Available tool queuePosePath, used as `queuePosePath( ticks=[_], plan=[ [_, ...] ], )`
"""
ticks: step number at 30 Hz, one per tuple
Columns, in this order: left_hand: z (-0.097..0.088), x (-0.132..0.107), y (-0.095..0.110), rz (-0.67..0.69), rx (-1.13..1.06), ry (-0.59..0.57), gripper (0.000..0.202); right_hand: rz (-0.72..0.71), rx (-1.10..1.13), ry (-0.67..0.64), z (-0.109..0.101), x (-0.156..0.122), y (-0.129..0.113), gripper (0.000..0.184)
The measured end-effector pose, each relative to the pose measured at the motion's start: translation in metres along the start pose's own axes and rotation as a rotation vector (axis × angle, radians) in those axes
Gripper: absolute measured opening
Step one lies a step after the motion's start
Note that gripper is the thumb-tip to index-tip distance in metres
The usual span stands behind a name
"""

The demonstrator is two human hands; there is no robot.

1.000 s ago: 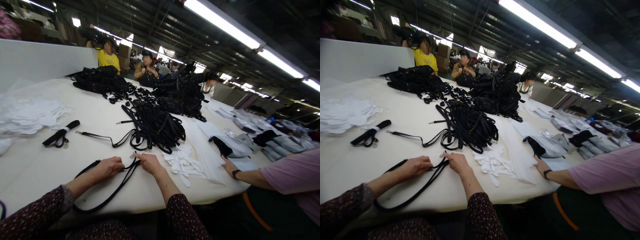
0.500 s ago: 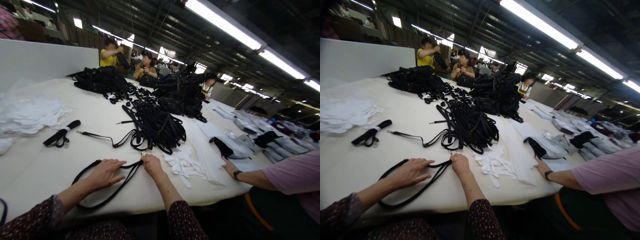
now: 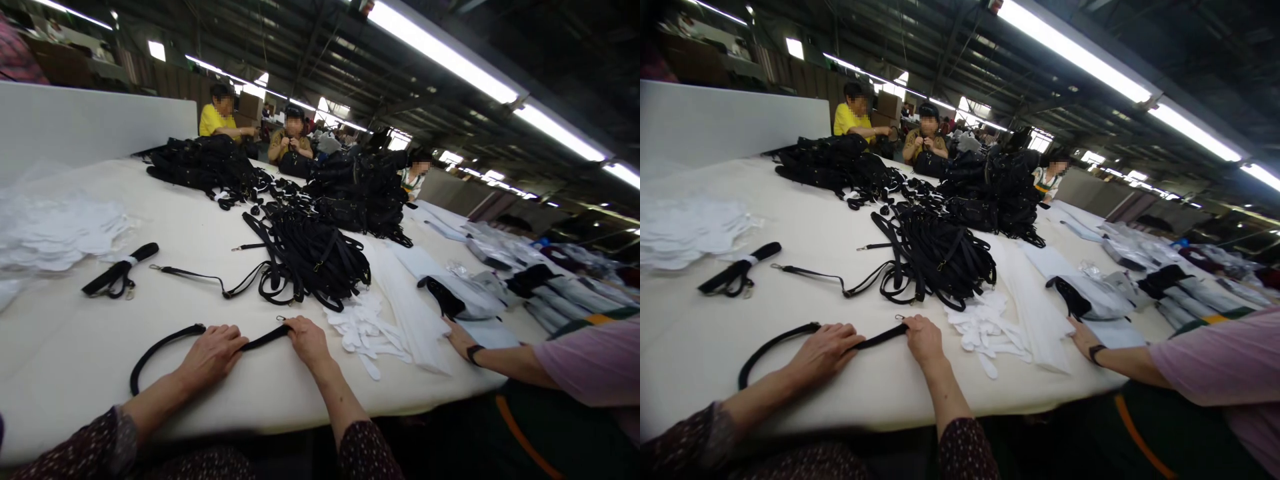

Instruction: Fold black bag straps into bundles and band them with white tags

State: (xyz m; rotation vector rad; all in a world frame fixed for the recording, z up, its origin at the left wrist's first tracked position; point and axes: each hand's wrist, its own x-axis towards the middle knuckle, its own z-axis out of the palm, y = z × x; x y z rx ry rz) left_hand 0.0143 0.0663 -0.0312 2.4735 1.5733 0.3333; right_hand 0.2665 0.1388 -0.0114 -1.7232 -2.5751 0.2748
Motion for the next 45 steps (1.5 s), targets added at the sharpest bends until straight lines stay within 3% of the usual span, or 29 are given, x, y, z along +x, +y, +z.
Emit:
queuePosePath(
  ticks=[4,12,20,24,28,30,32,33,36,39,45],
  plan=[
    [0.004,-0.001,-0.002,0.007,-0.019,0.008,0.024,0.024,0.045,-0.020,-0.003,0.006,0.001,0.044],
    [0.004,-0.006,-0.003,0.021,-0.092,0.038,0.027,0.037,0.037,-0.046,-0.010,0.008,0.009,0.051],
    [0.012,-0.005,-0.009,0.056,-0.087,0.044,0.022,0.024,-0.017,-0.019,-0.013,-0.002,0.017,0.043],
    [0.016,-0.003,-0.010,0.073,-0.045,0.053,0.023,-0.073,-0.030,0.039,-0.020,-0.008,0.003,0.044],
    [0.014,0.000,-0.007,0.066,-0.001,0.058,0.021,-0.446,0.019,0.087,-0.017,-0.009,-0.028,0.056],
    [0.012,0.001,-0.006,0.060,0.017,0.053,0.019,-0.552,0.002,0.071,-0.008,-0.006,-0.041,0.042],
    [0.010,0.001,-0.005,0.052,0.034,0.045,0.019,-0.532,-0.061,0.041,0.002,-0.002,-0.049,0.018],
    [0.008,0.000,-0.005,0.049,0.040,0.041,0.020,-0.497,-0.094,0.026,0.006,0.000,-0.050,0.015],
    [0.003,-0.002,-0.011,0.037,0.051,0.037,0.026,-0.382,-0.147,0.005,0.014,0.001,-0.050,0.022],
    [0.000,-0.003,-0.023,0.003,0.054,0.048,0.030,-0.338,-0.137,-0.001,0.016,-0.005,-0.052,0.015],
    [0.000,0.007,-0.046,0.002,0.033,0.045,0.028,-0.492,-0.008,-0.089,0.006,-0.011,-0.059,0.037]
  ],
)
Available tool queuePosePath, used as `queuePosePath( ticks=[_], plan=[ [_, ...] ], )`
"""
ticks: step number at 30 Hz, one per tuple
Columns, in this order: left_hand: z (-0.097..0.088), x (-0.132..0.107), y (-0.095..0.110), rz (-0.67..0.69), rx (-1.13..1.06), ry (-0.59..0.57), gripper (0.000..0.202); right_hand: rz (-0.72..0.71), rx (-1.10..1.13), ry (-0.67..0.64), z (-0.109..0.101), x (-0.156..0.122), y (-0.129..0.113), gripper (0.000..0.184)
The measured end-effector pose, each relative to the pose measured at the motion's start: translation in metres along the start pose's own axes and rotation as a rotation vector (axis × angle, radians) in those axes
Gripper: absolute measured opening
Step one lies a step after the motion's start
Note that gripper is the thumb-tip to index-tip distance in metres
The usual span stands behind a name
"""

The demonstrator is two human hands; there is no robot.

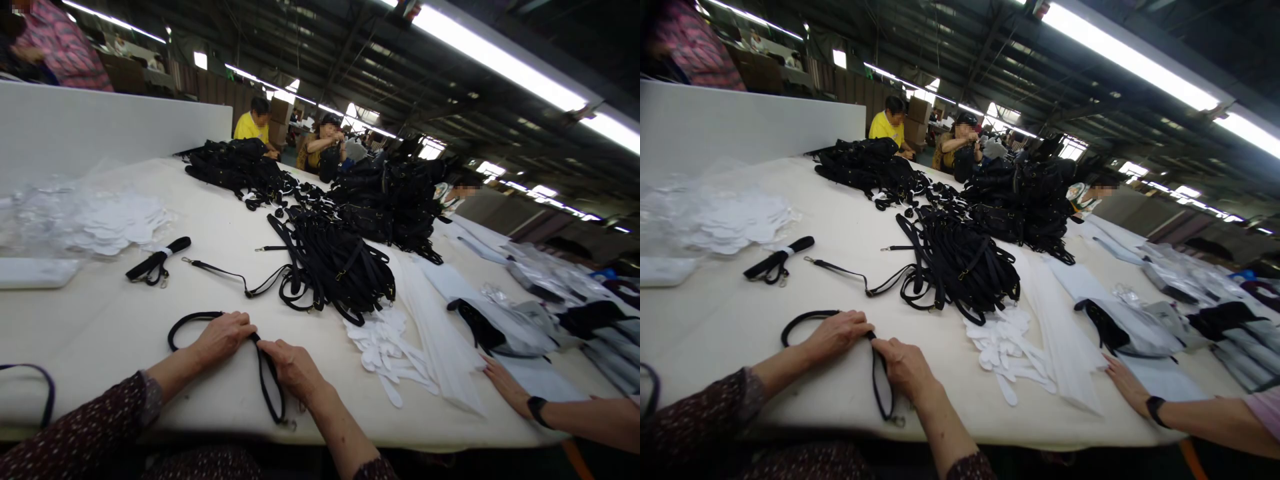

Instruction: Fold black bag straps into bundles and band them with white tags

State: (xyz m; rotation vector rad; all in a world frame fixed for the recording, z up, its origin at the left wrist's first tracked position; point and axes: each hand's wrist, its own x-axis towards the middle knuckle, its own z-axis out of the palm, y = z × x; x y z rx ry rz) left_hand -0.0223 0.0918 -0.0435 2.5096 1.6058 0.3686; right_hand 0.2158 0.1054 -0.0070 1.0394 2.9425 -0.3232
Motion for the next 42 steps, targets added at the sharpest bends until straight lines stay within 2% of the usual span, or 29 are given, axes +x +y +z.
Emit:
queuePosePath(
  ticks=[3,8,11,14,17,20,25,29,32,34,37,42],
  plan=[
    [0.000,0.002,-0.001,0.020,0.000,-0.010,0.028,-0.155,-0.129,-0.051,-0.011,0.004,0.000,0.038],
    [-0.003,0.001,0.002,0.026,0.003,-0.015,0.026,-0.393,-0.311,0.037,-0.021,0.016,0.002,0.025],
    [-0.005,0.001,0.001,0.029,0.002,-0.013,0.026,-0.512,-0.332,-0.025,-0.020,0.024,0.007,0.017],
    [-0.005,0.002,0.000,0.035,0.000,-0.009,0.026,-0.557,-0.311,-0.087,-0.020,0.032,0.012,0.012],
    [-0.003,0.003,-0.001,0.047,-0.001,-0.003,0.023,-0.506,-0.260,-0.114,-0.020,0.040,0.009,0.015],
    [-0.005,0.004,-0.003,0.076,0.000,0.005,0.021,-0.355,-0.222,-0.107,-0.016,0.048,-0.001,0.020],
    [-0.021,-0.006,-0.026,0.104,0.012,0.030,0.019,-0.130,-0.121,-0.038,-0.003,0.053,-0.014,0.026],
    [-0.030,-0.023,-0.053,0.060,-0.047,0.013,0.041,-0.011,-0.081,0.014,0.005,0.051,-0.018,0.019],
    [-0.026,-0.034,-0.066,-0.072,-0.237,0.013,0.060,0.054,-0.086,0.037,0.009,0.052,-0.025,0.017],
    [-0.023,-0.038,-0.070,-0.142,-0.327,0.020,0.054,0.090,-0.087,0.047,0.013,0.054,-0.031,0.016],
    [-0.020,-0.041,-0.070,-0.160,-0.365,0.012,0.033,0.137,-0.063,0.082,0.017,0.054,-0.037,0.017],
    [-0.018,-0.043,-0.060,-0.169,-0.416,0.006,0.029,0.112,0.021,0.206,0.021,0.057,-0.035,0.008]
  ],
)
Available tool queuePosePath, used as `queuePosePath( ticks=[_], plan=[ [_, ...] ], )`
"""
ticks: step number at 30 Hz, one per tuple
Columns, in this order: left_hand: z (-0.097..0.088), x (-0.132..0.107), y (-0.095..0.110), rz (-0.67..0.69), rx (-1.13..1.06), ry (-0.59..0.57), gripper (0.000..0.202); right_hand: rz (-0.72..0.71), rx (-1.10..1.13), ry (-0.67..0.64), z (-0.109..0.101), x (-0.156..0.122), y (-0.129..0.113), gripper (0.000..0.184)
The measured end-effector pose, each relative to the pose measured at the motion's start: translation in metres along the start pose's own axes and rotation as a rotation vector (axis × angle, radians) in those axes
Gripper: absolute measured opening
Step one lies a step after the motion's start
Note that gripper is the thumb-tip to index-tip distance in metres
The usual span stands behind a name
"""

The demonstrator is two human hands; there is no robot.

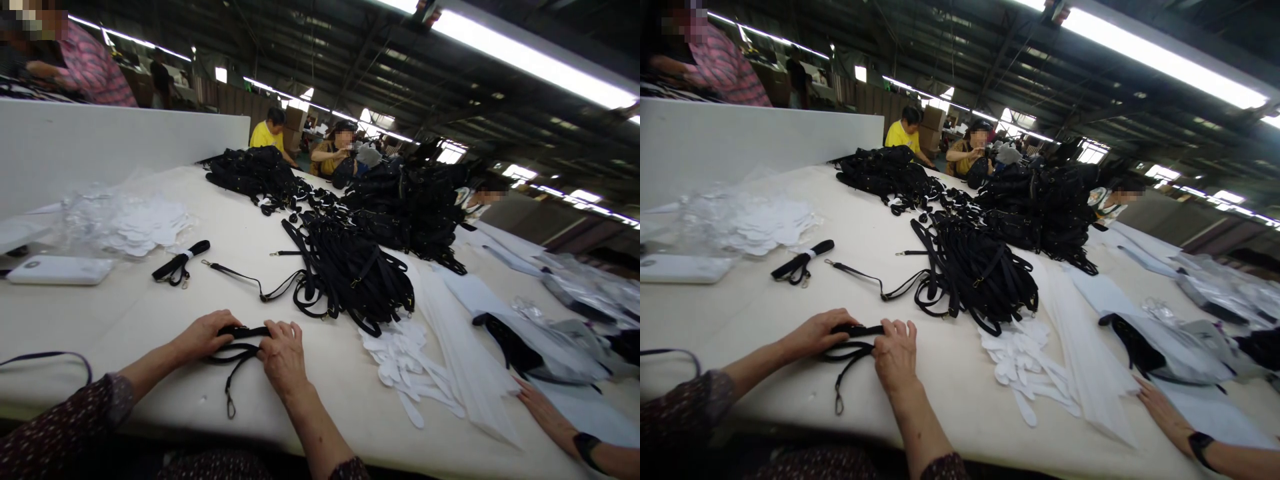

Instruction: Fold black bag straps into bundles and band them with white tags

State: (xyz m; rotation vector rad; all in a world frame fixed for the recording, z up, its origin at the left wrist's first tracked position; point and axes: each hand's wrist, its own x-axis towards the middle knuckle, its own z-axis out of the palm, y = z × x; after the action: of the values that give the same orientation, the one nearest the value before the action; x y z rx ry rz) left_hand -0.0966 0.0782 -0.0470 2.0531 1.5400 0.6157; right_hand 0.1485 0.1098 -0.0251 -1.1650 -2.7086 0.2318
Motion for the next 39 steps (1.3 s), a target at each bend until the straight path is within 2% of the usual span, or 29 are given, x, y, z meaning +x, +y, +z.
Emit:
queuePosePath(
  ticks=[5,9,15,21,24,28,30,32,34,39],
  plan=[
    [0.012,0.001,0.007,-0.047,-0.025,0.028,0.030,-0.052,0.094,-0.050,0.006,0.015,-0.001,0.010],
    [0.013,0.004,0.013,-0.068,-0.065,0.035,0.031,-0.077,0.138,-0.084,0.009,0.026,-0.008,0.014],
    [-0.002,0.001,0.010,-0.075,-0.192,-0.025,0.035,0.014,0.144,-0.059,0.009,0.020,-0.010,0.017],
    [-0.026,-0.005,0.001,-0.235,-0.303,-0.016,0.057,0.043,0.102,-0.061,0.012,0.016,-0.009,0.009],
    [-0.023,-0.014,0.010,-0.272,-0.242,0.009,0.057,0.044,0.092,-0.061,0.014,0.017,-0.009,0.010],
    [0.009,-0.031,0.029,-0.196,0.155,0.062,0.078,0.047,0.093,-0.027,0.016,0.015,-0.009,0.009],
    [0.025,-0.036,0.032,-0.160,0.278,0.100,0.074,0.046,0.100,-0.017,0.017,0.013,-0.009,0.009],
    [0.032,-0.037,0.029,-0.142,0.290,0.125,0.065,0.039,0.109,-0.007,0.018,0.012,-0.008,0.010],
    [0.031,-0.036,0.020,-0.103,0.242,0.119,0.061,0.030,0.120,0.009,0.019,0.010,-0.006,0.011],
    [0.014,-0.026,-0.001,0.022,0.122,0.071,0.043,0.013,0.150,0.045,0.023,0.005,-0.002,0.012]
  ],
)
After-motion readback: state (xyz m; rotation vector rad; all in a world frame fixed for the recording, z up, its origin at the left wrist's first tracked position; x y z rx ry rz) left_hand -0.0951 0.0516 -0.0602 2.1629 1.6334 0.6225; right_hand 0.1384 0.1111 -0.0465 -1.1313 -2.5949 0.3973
